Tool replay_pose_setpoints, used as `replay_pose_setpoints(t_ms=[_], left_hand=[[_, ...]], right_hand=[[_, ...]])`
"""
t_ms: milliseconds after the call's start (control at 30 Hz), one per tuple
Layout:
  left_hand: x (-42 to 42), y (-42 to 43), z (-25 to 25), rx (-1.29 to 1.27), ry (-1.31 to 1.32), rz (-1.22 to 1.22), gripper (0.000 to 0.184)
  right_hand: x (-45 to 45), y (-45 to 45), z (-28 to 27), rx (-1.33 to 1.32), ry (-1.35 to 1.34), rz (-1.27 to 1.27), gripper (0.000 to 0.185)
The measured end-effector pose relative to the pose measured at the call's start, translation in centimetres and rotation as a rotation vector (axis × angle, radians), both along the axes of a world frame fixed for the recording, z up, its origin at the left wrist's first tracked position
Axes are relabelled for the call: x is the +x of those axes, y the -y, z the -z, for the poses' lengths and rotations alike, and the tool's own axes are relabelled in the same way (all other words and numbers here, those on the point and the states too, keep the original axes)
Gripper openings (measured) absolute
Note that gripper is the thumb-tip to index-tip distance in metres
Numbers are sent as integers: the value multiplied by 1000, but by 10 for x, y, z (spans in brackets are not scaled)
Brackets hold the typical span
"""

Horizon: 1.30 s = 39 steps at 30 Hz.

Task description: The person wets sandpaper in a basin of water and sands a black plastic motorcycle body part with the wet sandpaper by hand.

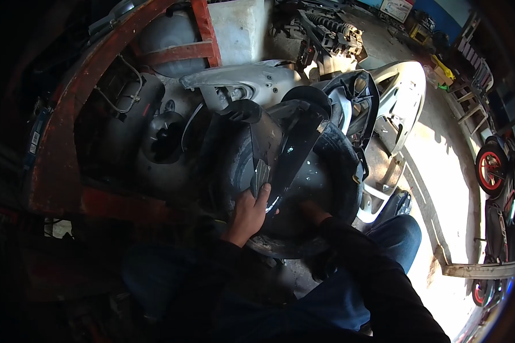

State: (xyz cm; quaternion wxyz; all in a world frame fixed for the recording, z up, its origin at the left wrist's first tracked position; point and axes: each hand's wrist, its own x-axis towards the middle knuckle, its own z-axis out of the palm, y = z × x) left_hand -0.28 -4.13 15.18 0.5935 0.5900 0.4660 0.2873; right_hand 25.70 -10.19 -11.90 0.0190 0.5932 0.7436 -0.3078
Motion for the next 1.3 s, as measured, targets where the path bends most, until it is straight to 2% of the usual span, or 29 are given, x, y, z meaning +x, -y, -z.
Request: replay_pose_setpoints(t_ms=[67,100,167,200,267,300,367,400,467,500,567,667,700,733,800,867,933,967,1067,1100,1200,1300], left_hand=[[-1,-1,-1,1,-43,20,43],[-1,2,-1,-4,-37,15,43],[0,-1,-6,-42,8,-13,44],[-1,-2,0,-39,11,-16,44],[-3,-5,18,97,-124,-6,44],[-4,-4,9,97,-126,-10,44],[-4,-1,-17,-55,-30,-26,43],[-5,-2,-17,-59,-28,-25,43],[-8,-5,-19,-70,39,-27,43],[-8,-5,-22,-58,57,-32,43],[-8,-5,-20,-51,59,-46,40],[-7,-5,-24,-23,26,-47,38],[-8,-4,-25,-2,-10,-33,37],[-8,-4,-24,-4,-12,-27,37],[-6,-4,-23,-25,104,-42,37],[-6,-5,-29,-10,95,-33,38],[-7,-3,-35,79,-46,-39,38],[-6,-4,-27,-11,42,-62,38],[-4,-5,-26,-26,66,-70,38],[-3,-5,-29,-25,64,-68,38],[-1,-2,-43,-42,62,-70,38],[0,-1,-45,-60,53,-84,38]], right_hand=[[4,-12,-46,-242,-69,98,38],[0,3,-42,-247,-62,94,38],[-9,28,-27,166,203,-195,44],[-12,28,-37,170,206,-198,44],[-24,29,-64,63,40,24,51],[-17,24,-52,64,39,20,51],[8,12,-18,44,-339,229,49],[9,4,-43,41,-336,230,49],[7,-15,-139,-31,-356,235,51],[9,-16,-162,-31,-351,236,51],[12,-18,-198,-30,-566,390,59],[-2,-19,-268,66,-500,329,59],[-4,-16,-279,19,-586,424,49],[-2,-13,-285,18,-588,430,49],[4,-6,-294,-22,-944,609,40],[10,-3,-298,11,-990,637,39],[10,0,-297,25,-1154,717,41],[10,-2,-298,46,-1141,702,46],[10,-5,-303,90,-1166,607,50],[12,-5,-301,31,-1210,609,57],[9,-6,-299,113,-1202,515,60],[5,-4,-308,78,-1198,522,61]])
